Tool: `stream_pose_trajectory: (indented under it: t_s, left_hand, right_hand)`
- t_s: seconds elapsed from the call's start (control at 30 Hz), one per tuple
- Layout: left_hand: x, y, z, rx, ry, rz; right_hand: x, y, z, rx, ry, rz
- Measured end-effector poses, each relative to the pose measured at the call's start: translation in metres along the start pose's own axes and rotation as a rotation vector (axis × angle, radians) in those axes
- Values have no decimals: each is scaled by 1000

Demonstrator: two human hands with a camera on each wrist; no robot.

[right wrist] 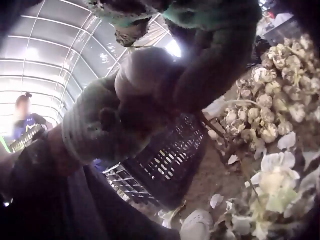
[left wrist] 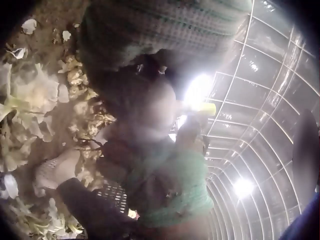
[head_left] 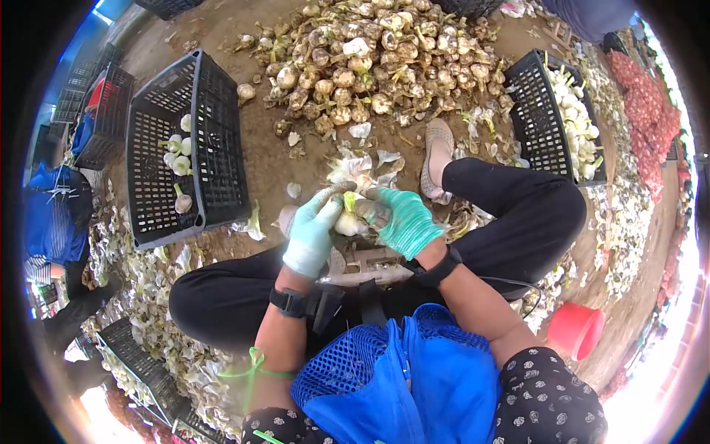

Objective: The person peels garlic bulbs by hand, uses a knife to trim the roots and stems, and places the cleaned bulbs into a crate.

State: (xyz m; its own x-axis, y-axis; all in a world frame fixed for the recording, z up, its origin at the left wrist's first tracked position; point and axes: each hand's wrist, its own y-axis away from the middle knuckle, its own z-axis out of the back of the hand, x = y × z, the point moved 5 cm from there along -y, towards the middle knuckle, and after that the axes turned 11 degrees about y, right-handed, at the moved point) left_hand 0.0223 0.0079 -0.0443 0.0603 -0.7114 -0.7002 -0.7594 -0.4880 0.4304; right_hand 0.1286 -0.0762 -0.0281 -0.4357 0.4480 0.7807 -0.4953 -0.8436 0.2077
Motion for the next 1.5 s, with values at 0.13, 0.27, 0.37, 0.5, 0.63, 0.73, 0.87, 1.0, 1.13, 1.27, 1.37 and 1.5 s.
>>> stream_pose_trajectory:
  t_s: [0.13, 0.27, 0.37, 0.5, 0.63, 0.73, 0.87, 1.0, 1.13, 1.27, 1.37, 1.5]
  left_hand:
    - [5, -3, 6, -53, -55, 2]
    - [6, -4, 10, -3, 12, 59]
    - [9, -4, 8, 18, 112, 89]
    - [7, -5, 3, 23, 282, 43]
    - [10, -5, 11, -10, 228, 19]
    - [8, -3, 10, -139, 147, 19]
    - [3, 3, 8, -47, 117, 128]
    - [-8, 6, 1, -172, 81, 34]
    - [-3, 0, 4, -166, 26, 47]
    - [-1, -5, 12, -211, -194, -90]
    - [-4, 0, 8, -201, -196, -51]
    - [-4, 3, 5, -167, -74, 71]
  right_hand:
    - [8, 3, 8, -37, 220, 40]
    - [-6, 2, 4, 19, 72, 26]
    - [1, 5, 10, -27, -26, 53]
    - [-12, 5, 7, 11, -153, -179]
    - [-7, 8, 4, -31, -133, 62]
    - [15, 11, 8, 9, 15, 58]
    - [11, 10, 7, -42, 23, 131]
    - [-5, 2, 16, -89, -33, -11]
    - [15, 6, 14, -204, 22, 259]
    - [23, 11, 6, -131, 69, 201]
    - [16, 11, 0, -102, 54, 208]
    - [10, 12, 4, -63, -54, 98]
